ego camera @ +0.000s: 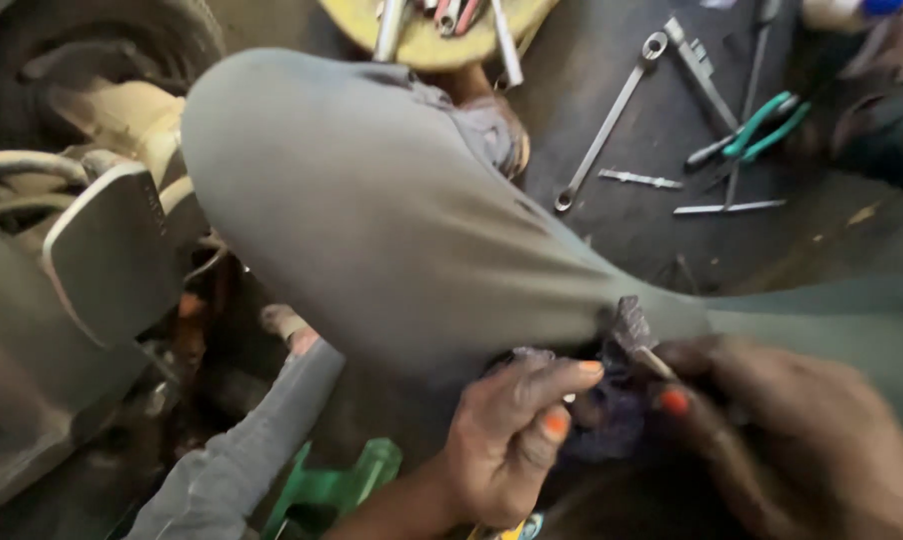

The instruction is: Cleaning and maintaining a motorcycle spark plug using a cloth and utility knife.

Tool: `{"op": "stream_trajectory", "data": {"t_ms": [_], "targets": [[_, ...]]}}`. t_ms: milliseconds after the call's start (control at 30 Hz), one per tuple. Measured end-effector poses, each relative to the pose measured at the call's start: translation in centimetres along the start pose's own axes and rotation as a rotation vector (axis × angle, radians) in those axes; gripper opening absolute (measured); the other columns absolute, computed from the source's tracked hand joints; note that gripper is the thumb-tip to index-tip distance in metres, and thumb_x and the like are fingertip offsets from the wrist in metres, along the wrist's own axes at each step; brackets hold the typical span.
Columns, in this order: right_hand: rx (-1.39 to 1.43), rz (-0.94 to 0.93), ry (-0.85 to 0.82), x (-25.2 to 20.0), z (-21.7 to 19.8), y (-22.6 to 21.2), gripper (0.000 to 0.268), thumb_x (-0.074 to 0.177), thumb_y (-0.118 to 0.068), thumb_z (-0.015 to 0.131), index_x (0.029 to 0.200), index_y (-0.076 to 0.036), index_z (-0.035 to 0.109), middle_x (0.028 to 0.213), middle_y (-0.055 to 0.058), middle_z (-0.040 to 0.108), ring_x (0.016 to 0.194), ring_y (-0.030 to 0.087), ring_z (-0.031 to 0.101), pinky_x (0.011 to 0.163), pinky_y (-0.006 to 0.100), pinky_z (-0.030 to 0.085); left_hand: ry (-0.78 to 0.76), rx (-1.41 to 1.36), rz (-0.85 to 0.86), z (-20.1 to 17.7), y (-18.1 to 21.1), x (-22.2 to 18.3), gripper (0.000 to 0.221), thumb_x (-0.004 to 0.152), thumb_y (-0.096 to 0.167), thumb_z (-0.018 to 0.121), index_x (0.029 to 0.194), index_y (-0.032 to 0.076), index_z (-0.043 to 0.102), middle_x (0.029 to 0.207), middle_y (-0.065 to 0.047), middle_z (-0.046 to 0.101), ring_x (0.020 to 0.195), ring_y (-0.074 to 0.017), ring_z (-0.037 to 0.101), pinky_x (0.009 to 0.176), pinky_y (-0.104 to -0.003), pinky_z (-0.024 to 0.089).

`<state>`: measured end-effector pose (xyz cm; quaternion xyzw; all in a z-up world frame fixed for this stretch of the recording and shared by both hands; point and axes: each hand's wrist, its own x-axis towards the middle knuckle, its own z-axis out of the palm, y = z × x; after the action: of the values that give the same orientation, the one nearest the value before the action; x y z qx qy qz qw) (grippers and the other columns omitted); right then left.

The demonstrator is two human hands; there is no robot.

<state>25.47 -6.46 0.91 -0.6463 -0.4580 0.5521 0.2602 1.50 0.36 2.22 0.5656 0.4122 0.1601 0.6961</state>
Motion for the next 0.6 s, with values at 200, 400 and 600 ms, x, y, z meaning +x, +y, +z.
{"op": "stream_trajectory", "data": {"t_ms": [200,400,600], "targets": [[-0.081,-0.178,-0.096,0.2,1.7,-0.9,0.035,0.079,-0.024,0.082,0.111,-0.013,0.070,0.098,0.009,0.074,0.083,0.030,0.076,0.068,0.035,0.059,-0.073,0.049,0.045,0.6,2.4,0.8,0.042,0.102,0.003,0.054,0.141,-0.007,0.044,0.121,-0.023,0.064,0.111,-0.0331,0.071,0.097,-0.038,0.055],[-0.031,-0.339,-0.113,-0.1,1.6,-1.0,0.028,0.080,-0.019,0.082,0.105,-0.014,0.071,0.096,0.005,0.073,0.079,0.027,0.076,0.065,0.035,0.061,-0.094,0.375,0.216,0.7,1.6,0.6,0.053,0.082,-0.003,0.062,0.134,-0.005,0.054,0.123,-0.026,0.063,0.115,-0.0432,0.067,0.106,-0.044,0.054],[-0.046,-0.362,-0.102,-0.1,1.4,-1.1,0.030,0.078,-0.015,0.080,0.107,-0.013,0.071,0.097,0.006,0.072,0.078,0.027,0.075,0.066,0.035,0.061,-0.112,0.380,0.165,0.5,1.4,0.7,0.049,0.076,-0.004,0.064,0.125,-0.004,0.060,0.118,-0.024,0.066,0.109,-0.0405,0.069,0.097,-0.043,0.057]]}}
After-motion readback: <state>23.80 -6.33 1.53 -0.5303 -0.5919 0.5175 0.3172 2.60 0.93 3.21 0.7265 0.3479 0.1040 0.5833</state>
